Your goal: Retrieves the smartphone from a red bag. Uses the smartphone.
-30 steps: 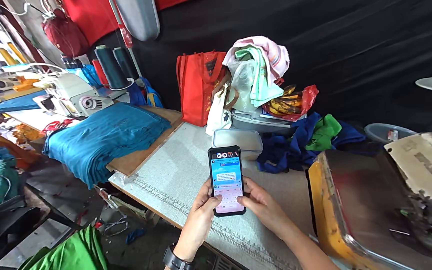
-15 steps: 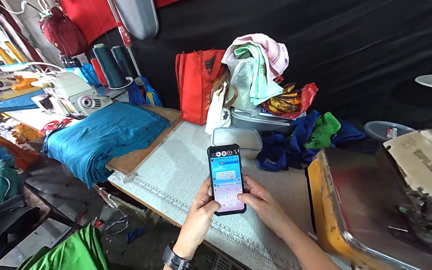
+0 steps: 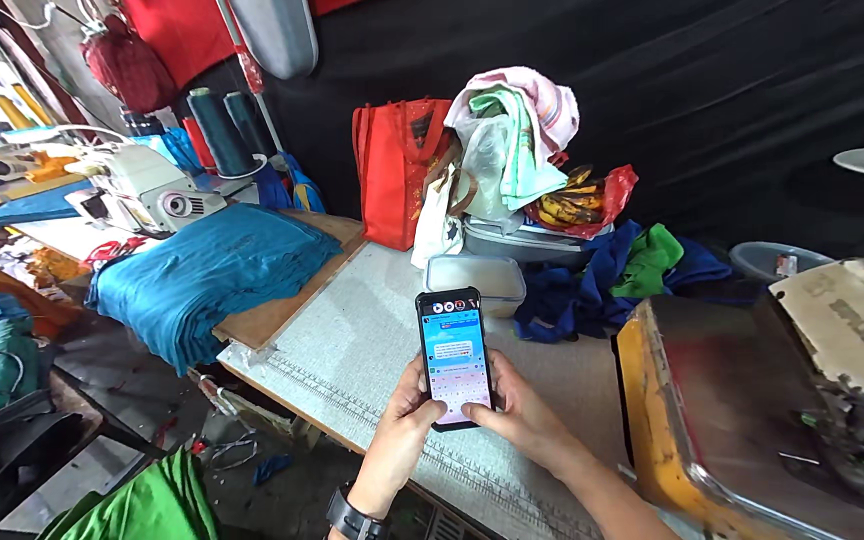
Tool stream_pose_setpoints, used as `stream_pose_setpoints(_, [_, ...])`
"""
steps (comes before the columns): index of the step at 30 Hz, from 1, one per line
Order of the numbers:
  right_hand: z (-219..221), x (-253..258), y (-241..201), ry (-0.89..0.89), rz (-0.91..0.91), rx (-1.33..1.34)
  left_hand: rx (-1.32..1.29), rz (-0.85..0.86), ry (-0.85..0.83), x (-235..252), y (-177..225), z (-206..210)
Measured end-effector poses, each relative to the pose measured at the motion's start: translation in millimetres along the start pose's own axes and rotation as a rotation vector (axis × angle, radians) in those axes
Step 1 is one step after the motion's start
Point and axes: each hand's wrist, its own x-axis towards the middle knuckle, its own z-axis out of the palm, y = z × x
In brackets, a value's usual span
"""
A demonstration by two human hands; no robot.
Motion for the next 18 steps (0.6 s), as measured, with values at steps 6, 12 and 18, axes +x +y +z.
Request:
stream_pose_setpoints(6, [4.4,0.9,0.3,0.044,0.01,-0.033,0.021,0.014,-0.015,-0.6,0.3,-0.2])
stream_pose_setpoints(12, [3.5,-0.3,-0.4,0.013,-0.032,-0.052,-0.007,0.012,0.053,-1.4,1.3,4.4])
stream_pose_setpoints(18, [3.9,-2.7,-3.9,0.006,-0.048,-0.061,0.001,0.024,0.118,-1.0,2.2,8.6])
